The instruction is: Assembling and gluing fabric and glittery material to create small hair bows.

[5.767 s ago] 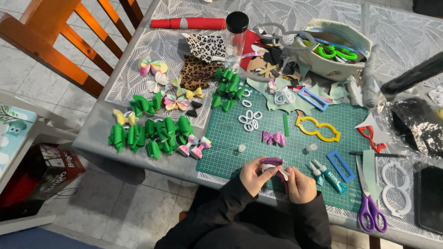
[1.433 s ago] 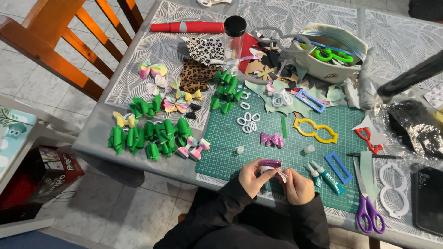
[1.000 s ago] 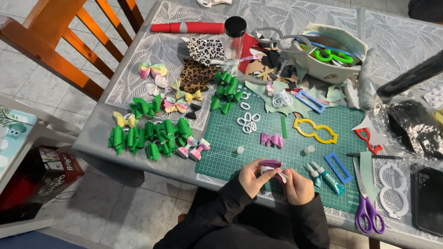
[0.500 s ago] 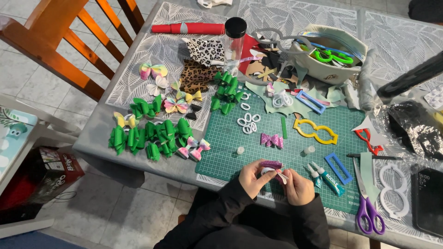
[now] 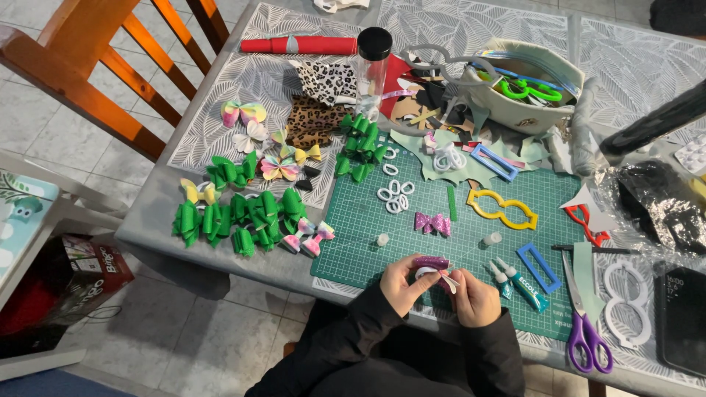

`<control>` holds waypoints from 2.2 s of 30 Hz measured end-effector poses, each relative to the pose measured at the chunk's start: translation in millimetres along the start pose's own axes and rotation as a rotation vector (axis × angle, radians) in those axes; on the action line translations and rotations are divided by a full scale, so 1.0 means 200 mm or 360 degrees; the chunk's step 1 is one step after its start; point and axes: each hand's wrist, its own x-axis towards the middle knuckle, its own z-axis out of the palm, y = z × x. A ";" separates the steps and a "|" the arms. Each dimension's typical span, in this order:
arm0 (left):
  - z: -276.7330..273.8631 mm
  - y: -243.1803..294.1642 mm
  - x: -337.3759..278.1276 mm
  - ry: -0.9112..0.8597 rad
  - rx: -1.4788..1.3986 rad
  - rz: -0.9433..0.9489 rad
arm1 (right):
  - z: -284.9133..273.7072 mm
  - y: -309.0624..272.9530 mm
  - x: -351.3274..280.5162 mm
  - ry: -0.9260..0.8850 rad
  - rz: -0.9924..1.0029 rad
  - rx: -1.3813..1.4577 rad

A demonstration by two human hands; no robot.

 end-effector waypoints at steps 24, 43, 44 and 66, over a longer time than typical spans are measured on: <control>0.00 0.01 0.00 0.0035 0.0136 0.0065 | 0.00 0.00 0.00 -0.0046 0.0116 0.0016; 0.00 0.03 0.00 0.0029 0.0160 0.0075 | 0.00 0.00 0.00 -0.0040 0.0075 0.0026; 0.00 0.03 0.00 0.0026 0.0154 0.0083 | 0.00 0.01 0.00 -0.0031 0.0056 0.0013; 0.00 0.01 0.00 0.0021 0.0170 0.0059 | 0.02 0.08 -0.02 -0.0071 0.0047 -0.0059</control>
